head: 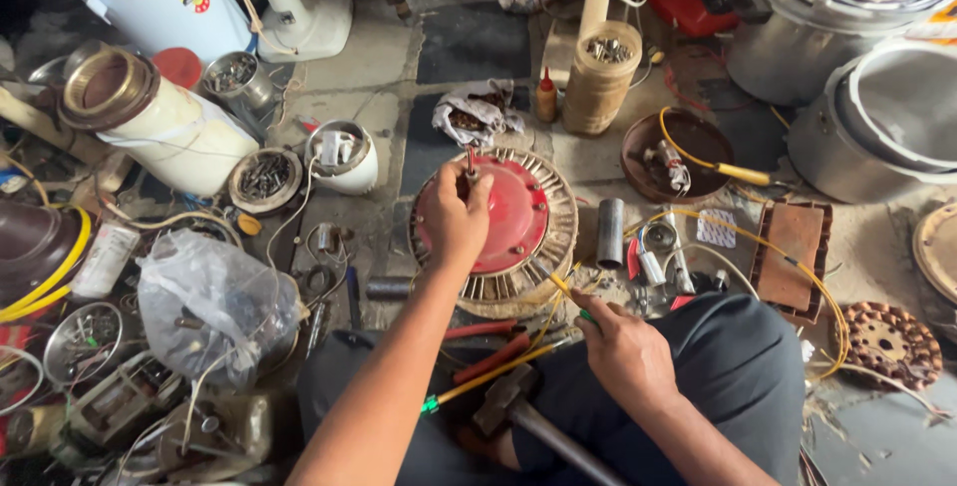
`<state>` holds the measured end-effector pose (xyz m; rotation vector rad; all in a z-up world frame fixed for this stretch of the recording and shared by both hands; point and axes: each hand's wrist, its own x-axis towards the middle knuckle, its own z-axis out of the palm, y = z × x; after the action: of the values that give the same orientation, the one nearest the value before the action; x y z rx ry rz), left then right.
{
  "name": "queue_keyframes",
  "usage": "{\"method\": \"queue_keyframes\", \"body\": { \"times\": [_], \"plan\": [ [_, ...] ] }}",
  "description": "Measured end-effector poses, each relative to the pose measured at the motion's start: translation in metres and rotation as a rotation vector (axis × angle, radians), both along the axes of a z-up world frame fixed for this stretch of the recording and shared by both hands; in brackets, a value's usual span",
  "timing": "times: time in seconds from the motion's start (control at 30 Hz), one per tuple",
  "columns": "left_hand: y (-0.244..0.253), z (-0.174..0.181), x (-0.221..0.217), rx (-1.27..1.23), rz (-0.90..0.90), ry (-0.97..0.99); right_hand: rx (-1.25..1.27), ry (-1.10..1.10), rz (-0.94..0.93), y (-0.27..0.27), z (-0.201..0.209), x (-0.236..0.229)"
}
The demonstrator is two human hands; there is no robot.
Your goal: The person sits on the floor and repairs a red electric motor stator. They use a screwdriver to tighten screws on the central hub and a metal pipe to hammer a component into place. The person also uses pliers to adjust wires and a hammer to tap parts.
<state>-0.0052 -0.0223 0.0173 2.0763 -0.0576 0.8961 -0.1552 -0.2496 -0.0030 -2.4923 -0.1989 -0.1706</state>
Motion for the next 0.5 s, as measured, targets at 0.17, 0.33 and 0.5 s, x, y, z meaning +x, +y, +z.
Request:
{"method": "queue_keyframes", "body": {
  "times": [0.17,0.33,0.5],
  "plan": [
    [-0.009,0.003,0.017,-0.462,-0.148,0.392,-0.18,0.052,-0.048,0.008,0.018,0.009],
    [-0.002,-0.022,0.056,-0.726,-0.457,0.316,-0.193,0.185,-0.035,0.007,0.011,0.022],
    [0.009,-0.028,0.074,-0.662,-0.632,0.435,0.025,0.332,0.079,-0.001,-0.008,0.035]
  ]
}}
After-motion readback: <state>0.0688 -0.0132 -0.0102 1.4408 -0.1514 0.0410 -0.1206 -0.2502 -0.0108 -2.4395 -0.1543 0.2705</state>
